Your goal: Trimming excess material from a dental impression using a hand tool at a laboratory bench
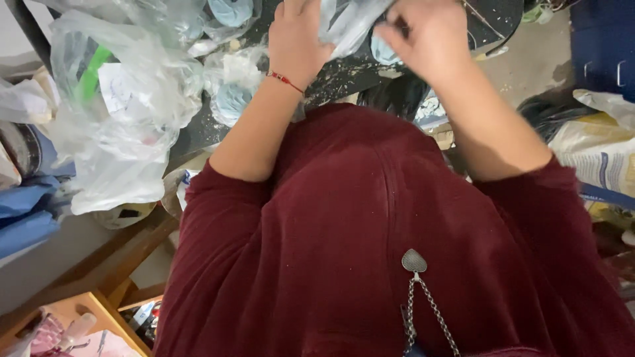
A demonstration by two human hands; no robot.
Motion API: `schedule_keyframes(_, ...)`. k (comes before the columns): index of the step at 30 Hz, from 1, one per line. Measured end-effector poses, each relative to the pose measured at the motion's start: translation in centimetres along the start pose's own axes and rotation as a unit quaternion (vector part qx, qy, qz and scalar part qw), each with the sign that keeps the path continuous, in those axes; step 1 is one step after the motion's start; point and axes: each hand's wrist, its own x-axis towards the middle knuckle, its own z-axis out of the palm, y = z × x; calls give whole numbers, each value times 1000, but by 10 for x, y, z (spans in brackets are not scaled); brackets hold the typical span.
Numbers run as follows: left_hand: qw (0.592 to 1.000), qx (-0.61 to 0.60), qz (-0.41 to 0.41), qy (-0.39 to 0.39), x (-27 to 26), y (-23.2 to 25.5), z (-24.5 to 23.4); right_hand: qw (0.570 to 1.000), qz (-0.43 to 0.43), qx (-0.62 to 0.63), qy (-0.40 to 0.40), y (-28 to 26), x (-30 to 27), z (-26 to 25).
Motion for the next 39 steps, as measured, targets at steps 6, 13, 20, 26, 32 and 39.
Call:
schedule_keyframes(6, 999, -15, 11, 30, -4, 2, 0, 983, 123, -49, -124, -2, -57, 32)
schedule_keyframes(13, 1000, 7, -24, -11, -5, 17, -12, 959, 198, 165, -118, 11, -57, -7)
schedule_keyframes(20, 999, -28, 2, 21, -4, 28, -11, 959, 38, 262, -104, 6, 23, -30)
schedule_keyframes(26, 999, 32, 28, 32, 16, 17, -9, 977, 76, 70, -186, 52, 42, 118)
schedule_keyframes(32, 1000, 14, -4, -27, 16, 24, -24, 985, -10, 41, -166, 46, 50, 101)
schedule_keyframes(39, 995, -22, -8, -97, 16, 28, -49, 985, -77, -46, -148, 24, 38, 29)
